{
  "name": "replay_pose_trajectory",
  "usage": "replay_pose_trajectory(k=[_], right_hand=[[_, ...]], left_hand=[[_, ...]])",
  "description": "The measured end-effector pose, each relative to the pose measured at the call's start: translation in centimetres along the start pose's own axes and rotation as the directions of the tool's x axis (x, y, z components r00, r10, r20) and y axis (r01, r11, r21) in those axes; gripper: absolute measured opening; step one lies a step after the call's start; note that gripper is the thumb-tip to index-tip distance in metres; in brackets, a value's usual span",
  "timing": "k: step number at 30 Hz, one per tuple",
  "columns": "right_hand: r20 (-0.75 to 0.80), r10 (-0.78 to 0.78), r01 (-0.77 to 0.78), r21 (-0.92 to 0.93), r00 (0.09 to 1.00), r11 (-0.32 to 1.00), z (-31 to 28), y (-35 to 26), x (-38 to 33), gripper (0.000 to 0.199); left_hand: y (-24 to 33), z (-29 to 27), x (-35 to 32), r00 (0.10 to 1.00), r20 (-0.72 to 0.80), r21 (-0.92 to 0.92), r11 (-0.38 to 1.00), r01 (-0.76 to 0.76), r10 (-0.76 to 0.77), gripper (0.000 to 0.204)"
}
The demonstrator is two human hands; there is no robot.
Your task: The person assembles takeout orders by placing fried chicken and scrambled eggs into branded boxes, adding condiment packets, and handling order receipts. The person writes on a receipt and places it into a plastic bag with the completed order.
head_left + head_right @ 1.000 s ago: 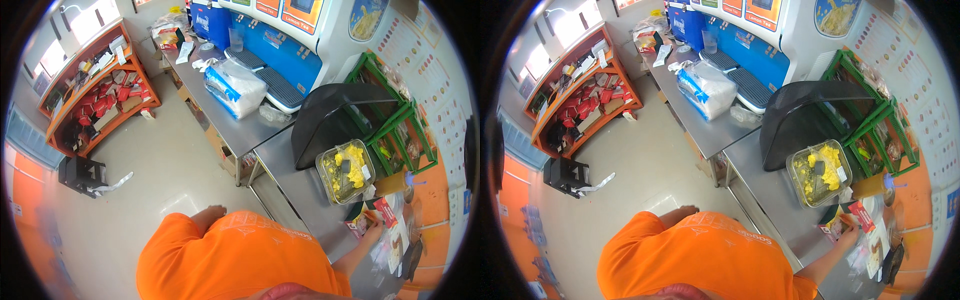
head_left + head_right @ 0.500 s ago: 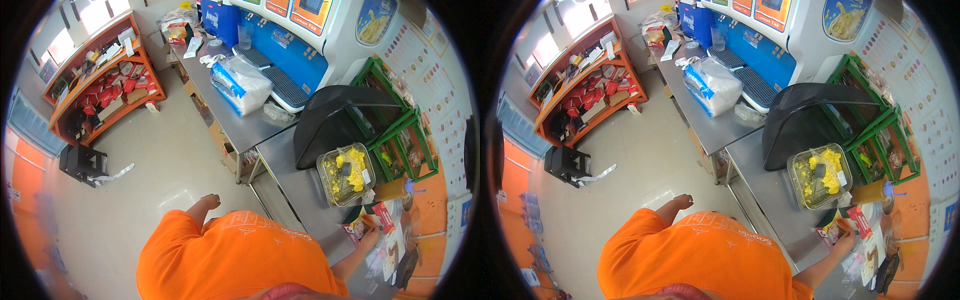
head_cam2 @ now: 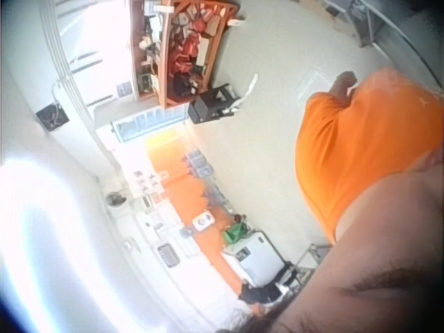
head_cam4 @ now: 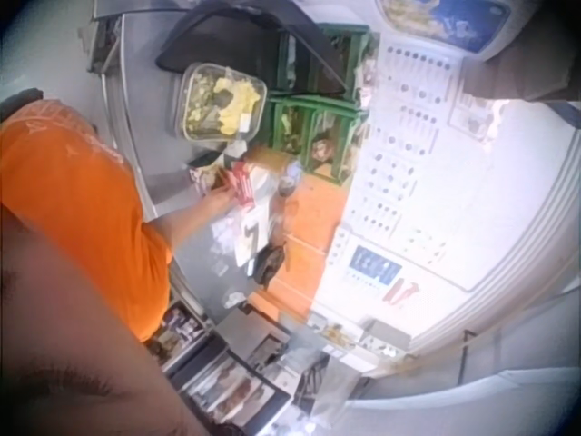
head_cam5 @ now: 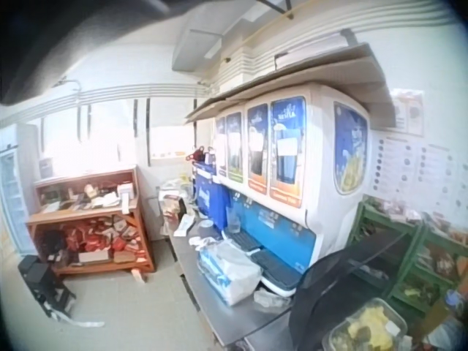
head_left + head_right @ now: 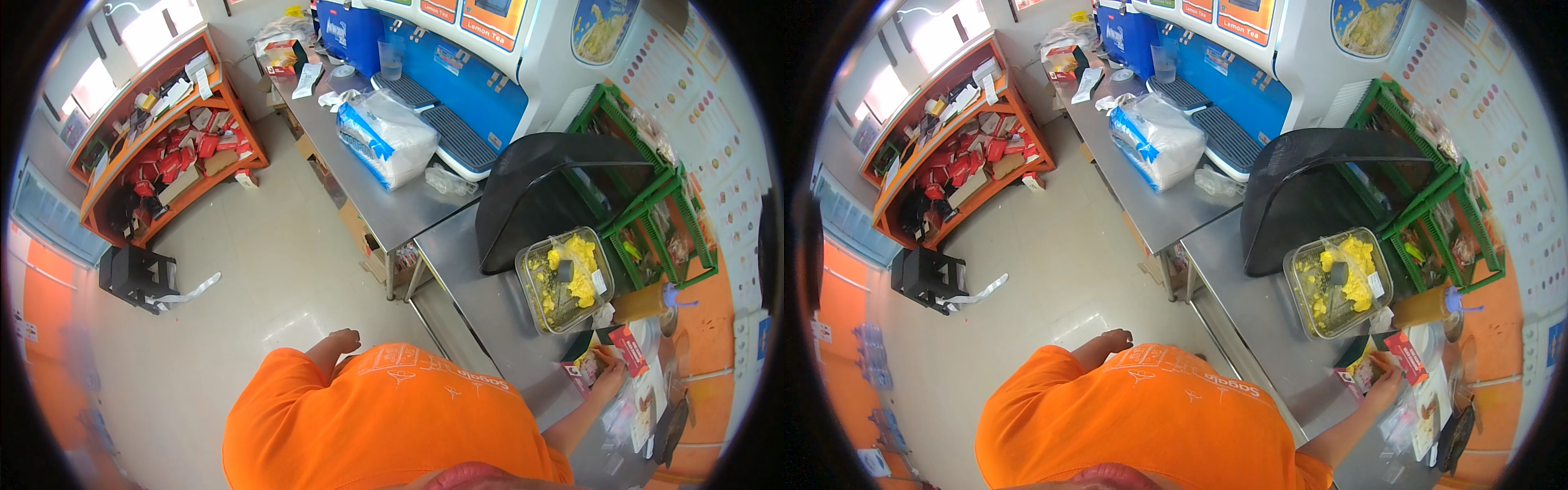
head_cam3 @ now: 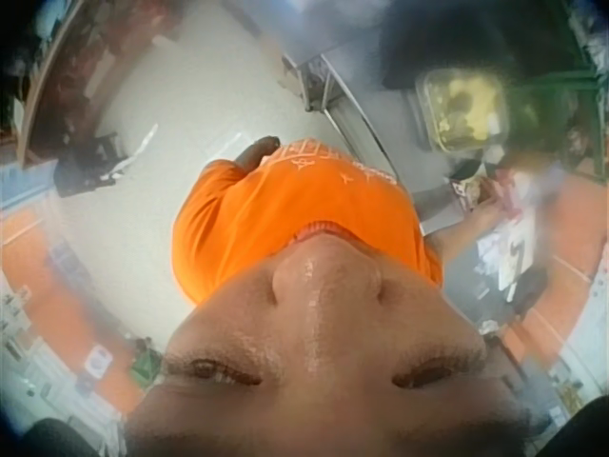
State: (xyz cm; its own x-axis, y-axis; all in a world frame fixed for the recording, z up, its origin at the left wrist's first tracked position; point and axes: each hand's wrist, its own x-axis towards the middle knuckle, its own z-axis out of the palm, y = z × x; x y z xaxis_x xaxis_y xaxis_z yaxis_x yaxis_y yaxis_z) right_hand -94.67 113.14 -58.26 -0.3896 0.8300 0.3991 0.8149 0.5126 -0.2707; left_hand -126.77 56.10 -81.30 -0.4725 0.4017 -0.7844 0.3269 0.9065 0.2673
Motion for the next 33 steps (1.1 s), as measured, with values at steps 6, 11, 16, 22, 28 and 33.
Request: replay_pose_trajectory(k=[6, 11, 16, 22, 28, 33], right_hand=[[-0.324, -0.102, 0.09, -0.051, 0.941, 0.995, 0.2, -0.9, -0.4, 0.025], [-0.302, 0.058, -0.054, 0.022, 0.951, 0.998, -2.3, -4.4, -1.3, 0.026], [-0.461, -0.191, 0.336, 0.254, 0.866, 0.907, -5.2, -11.0, 0.1, 0.019], [-0.558, -0.602, 0.804, 0.529, 0.571, 0.272, -3.9, -25.0, -2.4, 0.024], [-0.388, -0.797, 0.63, 0.776, 0.464, -0.011, 1.5, -42.2, -5.6, 0.01], [-0.387, -0.734, 0.614, 0.788, 0.559, 0.052, 4.7, -56.8, -8.0, 0.003]], left_hand=[[-0.3, -1.8, 0.5, 0.998, -0.032, -0.02, 0.999, 0.051, -0.051, 0.04], [0.4, -1.9, 1.3, 0.999, -0.044, -0.044, 0.999, 0.008, -0.01, 0.04], [1.1, -1.9, 2.5, 0.999, 0.046, 0.02, 1.0, 0.0, -0.001, 0.04], [2.0, -4.2, 5.9, 0.996, 0.087, -0.017, 1.0, 0.006, -0.005, 0.041], [-0.9, -6.4, 9.4, 0.952, -0.073, -0.106, 0.946, -0.305, 0.298, 0.038], [-12.9, -13.6, 12.1, 0.952, 0.136, -0.02, 0.961, -0.274, 0.274, 0.038]])
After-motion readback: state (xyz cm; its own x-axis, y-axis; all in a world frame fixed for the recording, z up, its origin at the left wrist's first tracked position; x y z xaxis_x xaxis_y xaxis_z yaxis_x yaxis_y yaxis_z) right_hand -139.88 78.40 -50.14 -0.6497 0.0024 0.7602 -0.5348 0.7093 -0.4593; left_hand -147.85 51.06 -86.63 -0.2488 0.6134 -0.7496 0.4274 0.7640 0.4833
